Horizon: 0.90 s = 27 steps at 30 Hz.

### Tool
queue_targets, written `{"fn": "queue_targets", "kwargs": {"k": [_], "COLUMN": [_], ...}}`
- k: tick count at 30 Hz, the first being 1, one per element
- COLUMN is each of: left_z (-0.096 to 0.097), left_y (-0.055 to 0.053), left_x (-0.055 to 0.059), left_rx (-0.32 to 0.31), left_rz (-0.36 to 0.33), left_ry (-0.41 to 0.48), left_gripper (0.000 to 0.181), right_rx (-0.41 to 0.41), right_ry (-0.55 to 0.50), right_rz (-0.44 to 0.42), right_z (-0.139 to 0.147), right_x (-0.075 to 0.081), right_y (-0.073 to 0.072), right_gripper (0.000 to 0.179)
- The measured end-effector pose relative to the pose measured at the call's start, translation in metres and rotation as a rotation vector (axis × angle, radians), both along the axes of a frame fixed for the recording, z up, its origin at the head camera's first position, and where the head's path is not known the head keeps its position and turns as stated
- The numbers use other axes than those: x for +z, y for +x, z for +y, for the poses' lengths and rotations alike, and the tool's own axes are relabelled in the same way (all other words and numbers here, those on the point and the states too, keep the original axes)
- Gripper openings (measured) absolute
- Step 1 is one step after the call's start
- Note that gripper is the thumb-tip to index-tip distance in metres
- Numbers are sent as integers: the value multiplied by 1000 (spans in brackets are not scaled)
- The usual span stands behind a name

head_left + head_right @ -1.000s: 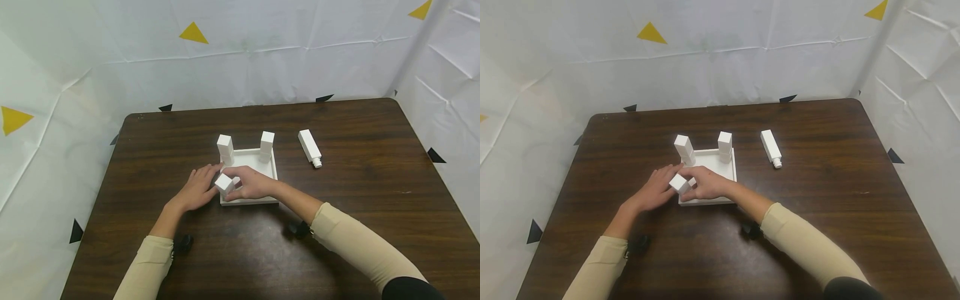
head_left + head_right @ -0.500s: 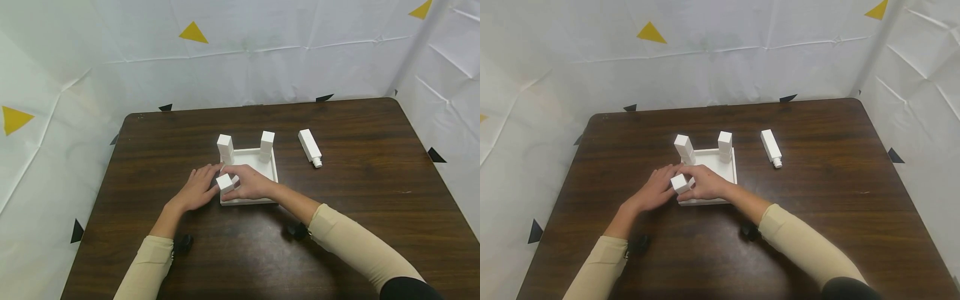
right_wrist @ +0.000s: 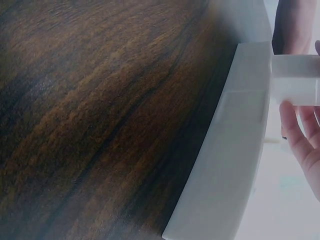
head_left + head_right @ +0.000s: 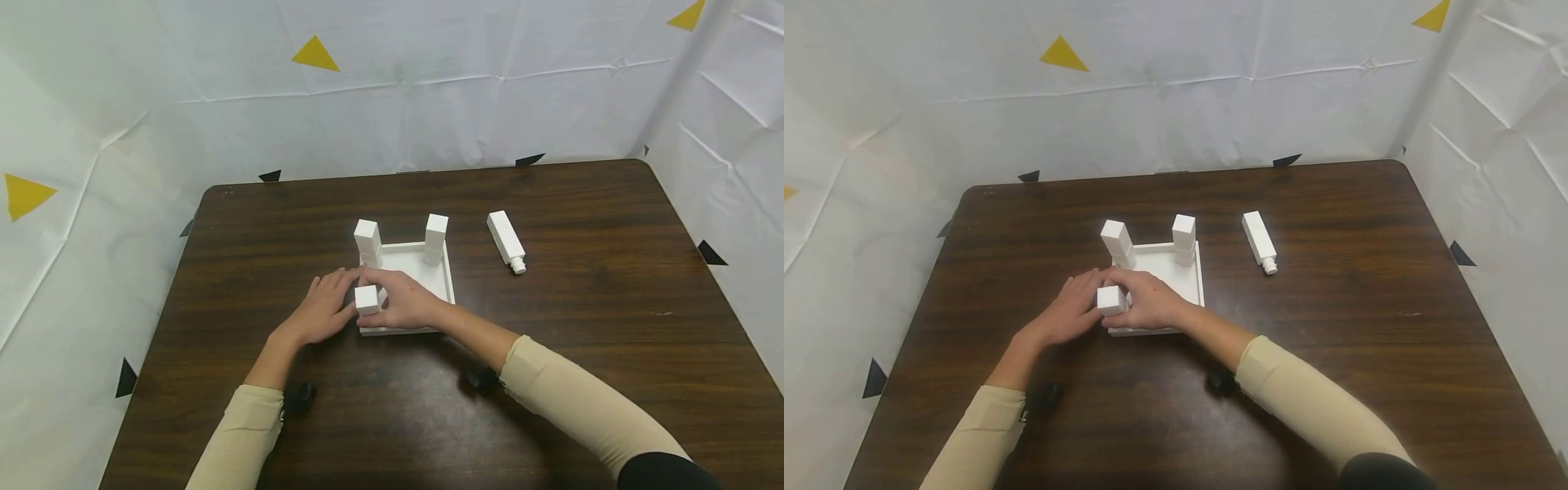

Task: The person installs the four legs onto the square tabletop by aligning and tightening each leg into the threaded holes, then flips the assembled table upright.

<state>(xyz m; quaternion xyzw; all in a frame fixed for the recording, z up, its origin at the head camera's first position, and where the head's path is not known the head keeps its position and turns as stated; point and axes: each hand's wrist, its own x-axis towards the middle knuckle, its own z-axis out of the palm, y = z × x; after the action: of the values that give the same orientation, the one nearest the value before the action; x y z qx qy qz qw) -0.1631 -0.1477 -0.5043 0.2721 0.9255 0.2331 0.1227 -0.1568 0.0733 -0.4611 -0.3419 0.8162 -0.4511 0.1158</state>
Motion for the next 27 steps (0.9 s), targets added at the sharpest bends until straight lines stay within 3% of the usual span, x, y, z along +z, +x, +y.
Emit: {"fn": "queue_targets", "kwargs": {"k": [7, 15, 27], "left_z": [0, -1, 0], "left_y": [0, 0, -1], "left_x": [1, 2, 3], "left_rx": [-1, -8, -16], "left_rz": [-1, 1, 0], "left_ry": [-9, 9, 12], "left_gripper": [63, 64, 62], "right_rx": [29, 175, 304], "right_ry": [69, -9, -35], "right_rz": [-2, -78, -185], "right_z": [2, 12, 19], "right_x": [0, 5, 11], "right_y": [-1, -9, -12], "right_gripper": [53, 58, 59]}}
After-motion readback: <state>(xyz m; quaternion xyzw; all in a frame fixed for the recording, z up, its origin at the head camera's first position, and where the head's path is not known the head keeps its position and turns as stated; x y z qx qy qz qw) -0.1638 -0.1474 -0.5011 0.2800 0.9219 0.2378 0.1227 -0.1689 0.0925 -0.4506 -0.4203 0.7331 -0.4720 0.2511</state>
